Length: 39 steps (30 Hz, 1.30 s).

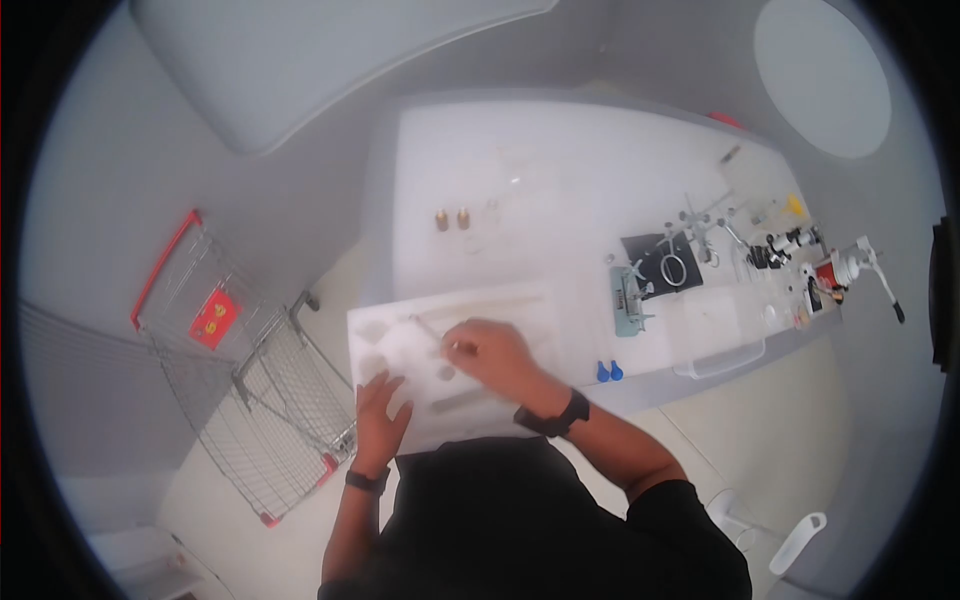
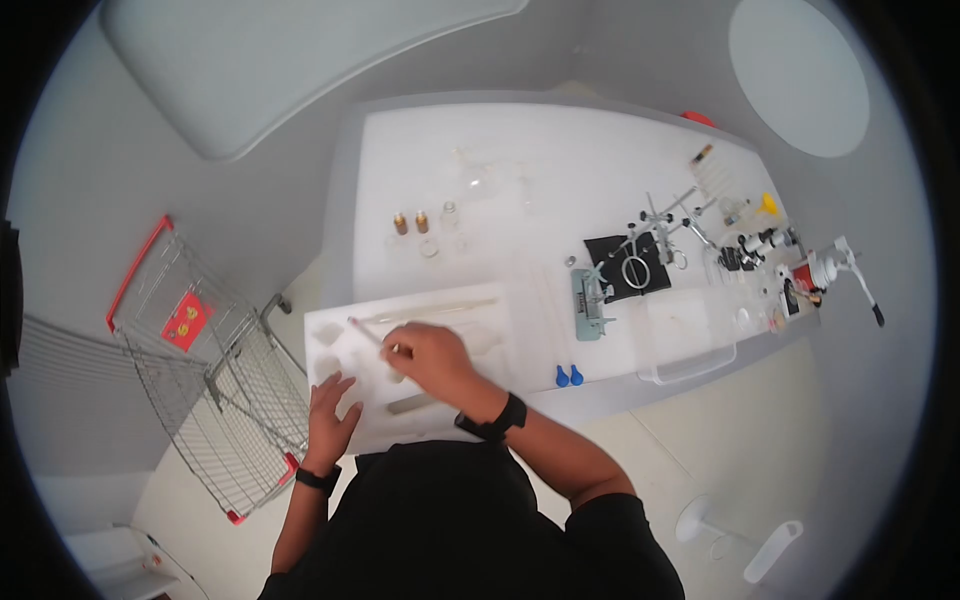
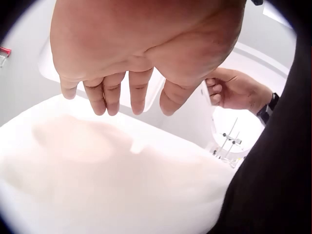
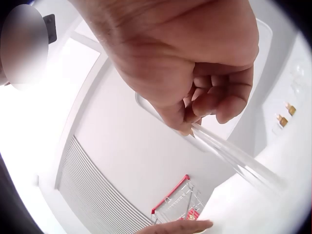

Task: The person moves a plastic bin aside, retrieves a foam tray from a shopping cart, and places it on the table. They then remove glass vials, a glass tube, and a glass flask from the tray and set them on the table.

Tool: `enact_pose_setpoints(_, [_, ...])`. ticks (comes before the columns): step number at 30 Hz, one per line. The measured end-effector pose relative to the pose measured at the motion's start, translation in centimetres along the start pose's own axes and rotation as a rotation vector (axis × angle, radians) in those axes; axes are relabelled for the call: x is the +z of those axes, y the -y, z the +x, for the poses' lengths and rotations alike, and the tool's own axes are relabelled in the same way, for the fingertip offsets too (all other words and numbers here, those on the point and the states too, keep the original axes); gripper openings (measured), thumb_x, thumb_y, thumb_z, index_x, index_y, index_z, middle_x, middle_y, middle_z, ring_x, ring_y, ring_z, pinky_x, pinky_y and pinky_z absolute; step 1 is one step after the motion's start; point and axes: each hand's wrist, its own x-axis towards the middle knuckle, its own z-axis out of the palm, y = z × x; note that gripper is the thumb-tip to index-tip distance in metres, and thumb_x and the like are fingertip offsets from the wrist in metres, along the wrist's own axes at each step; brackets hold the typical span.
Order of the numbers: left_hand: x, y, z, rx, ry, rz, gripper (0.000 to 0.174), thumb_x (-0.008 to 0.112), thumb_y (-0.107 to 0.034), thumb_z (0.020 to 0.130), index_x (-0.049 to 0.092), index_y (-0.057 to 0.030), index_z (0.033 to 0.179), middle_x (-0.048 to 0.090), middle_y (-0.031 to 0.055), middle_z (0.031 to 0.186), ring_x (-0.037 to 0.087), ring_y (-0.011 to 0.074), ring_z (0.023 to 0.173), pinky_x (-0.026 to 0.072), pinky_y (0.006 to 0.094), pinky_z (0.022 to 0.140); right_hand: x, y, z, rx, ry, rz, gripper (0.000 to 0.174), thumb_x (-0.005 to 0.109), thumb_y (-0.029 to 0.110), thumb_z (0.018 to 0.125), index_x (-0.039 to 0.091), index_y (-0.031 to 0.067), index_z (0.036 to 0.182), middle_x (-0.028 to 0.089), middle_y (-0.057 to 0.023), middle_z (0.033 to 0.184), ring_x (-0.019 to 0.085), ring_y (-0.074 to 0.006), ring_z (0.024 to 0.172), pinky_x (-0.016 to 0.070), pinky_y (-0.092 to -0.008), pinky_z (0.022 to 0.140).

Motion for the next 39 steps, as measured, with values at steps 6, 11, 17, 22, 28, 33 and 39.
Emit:
enact_pose_setpoints(6, [-0.6, -7.4, 2.4, 0.072, 0.066, -0.292, 0.030, 0.087, -0.013, 0.097, 0.081, -0.0036, 0.125, 0.081, 0.0153, 0.120, 0.074, 0.0349, 0.117, 0.0574, 0.0457, 0.104, 0.7, -0.1, -4.2, 0.193, 0.025, 0.279, 0.018, 0.082, 0.019, 0.105, 0.083, 0.0029, 0.113, 0.079, -0.0051, 0.092, 0.071, -0.0116, 0.083, 0.0557, -0.0304, 0.076])
enact_pose_setpoints(11, [1.9, -9.2, 3.4, 0.024, 0.144, -0.452, 0.015, 0.087, -0.011, 0.100, 0.080, 0.0000, 0.107, 0.078, 0.0117, 0.102, 0.075, 0.0256, 0.095, 0.0590, 0.0372, 0.089, 0.3, -1.3, -5.9, 0.264, -0.023, 0.578, 0.020, 0.081, 0.017, 0.107, 0.081, -0.0019, 0.114, 0.082, -0.0050, 0.094, 0.075, -0.0099, 0.086, 0.0587, -0.0284, 0.079])
enact_pose_setpoints(17, [2.9, -11.6, 4.1, 0.027, 0.202, -0.470, 0.012, 0.082, -0.010, 0.106, 0.080, 0.0023, 0.107, 0.074, 0.0039, 0.093, 0.065, 0.0117, 0.088, 0.0549, 0.0302, 0.081, -0.6, -2.2, -7.6, 0.269, -0.141, 0.596, 0.023, 0.085, 0.018, 0.105, 0.080, -0.0013, 0.116, 0.080, -0.0043, 0.093, 0.075, -0.0112, 0.084, 0.0603, -0.0292, 0.080])
enact_pose_setpoints(22, [4.1, -12.5, 4.3, 0.020, 0.196, -0.506, 0.012, 0.082, -0.010, 0.106, 0.081, 0.0020, 0.108, 0.075, 0.0042, 0.094, 0.065, 0.0119, 0.088, 0.0549, 0.0304, 0.081, -1.1, -2.9, -9.2, 0.221, -0.209, 0.378, 0.019, 0.086, 0.017, 0.104, 0.081, 0.0010, 0.114, 0.079, -0.0058, 0.101, 0.074, -0.0131, 0.091, 0.0603, -0.0304, 0.083])
enact_pose_setpoints(28, [4.9, -12.9, 4.2, 0.009, 0.241, -0.512, 0.016, 0.086, -0.014, 0.102, 0.083, -0.0022, 0.114, 0.080, 0.0117, 0.103, 0.072, 0.0229, 0.091, 0.0587, 0.0360, 0.085, -2.7, -3.3, -9.9, 0.264, -0.175, 0.420, 0.017, 0.087, 0.015, 0.103, 0.081, 0.0018, 0.111, 0.079, -0.0060, 0.110, 0.073, -0.0138, 0.096, 0.0595, -0.0313, 0.088])
enact_pose_setpoints(33, [4.3, -12.8, 3.7, 0.124, 0.177, -0.443, 0.019, 0.088, -0.013, 0.101, 0.083, -0.0039, 0.118, 0.081, 0.0101, 0.114, 0.075, 0.0216, 0.103, 0.0591, 0.0360, 0.090, -7.0, -5.2, -9.5, 0.215, -0.434, 0.452, 0.014, 0.089, 0.010, 0.100, 0.081, 0.0029, 0.109, 0.080, -0.0011, 0.102, 0.070, -0.0084, 0.092, 0.0577, -0.0278, 0.086])
enact_pose_setpoints(39, [1.3, -4.8, 1.0, 0.037, -0.128, -0.084, 0.047, 0.085, -0.010, 0.093, 0.075, -0.0042, 0.139, 0.074, 0.0191, 0.143, 0.065, 0.0410, 0.137, 0.0503, 0.0505, 0.120, -15.0, -13.5, -9.7, 0.294, -0.722, 0.101, 0.016, 0.090, 0.013, 0.096, 0.081, 0.0010, 0.102, 0.077, -0.0037, 0.089, 0.071, -0.0128, 0.079, 0.0566, -0.0301, 0.075])
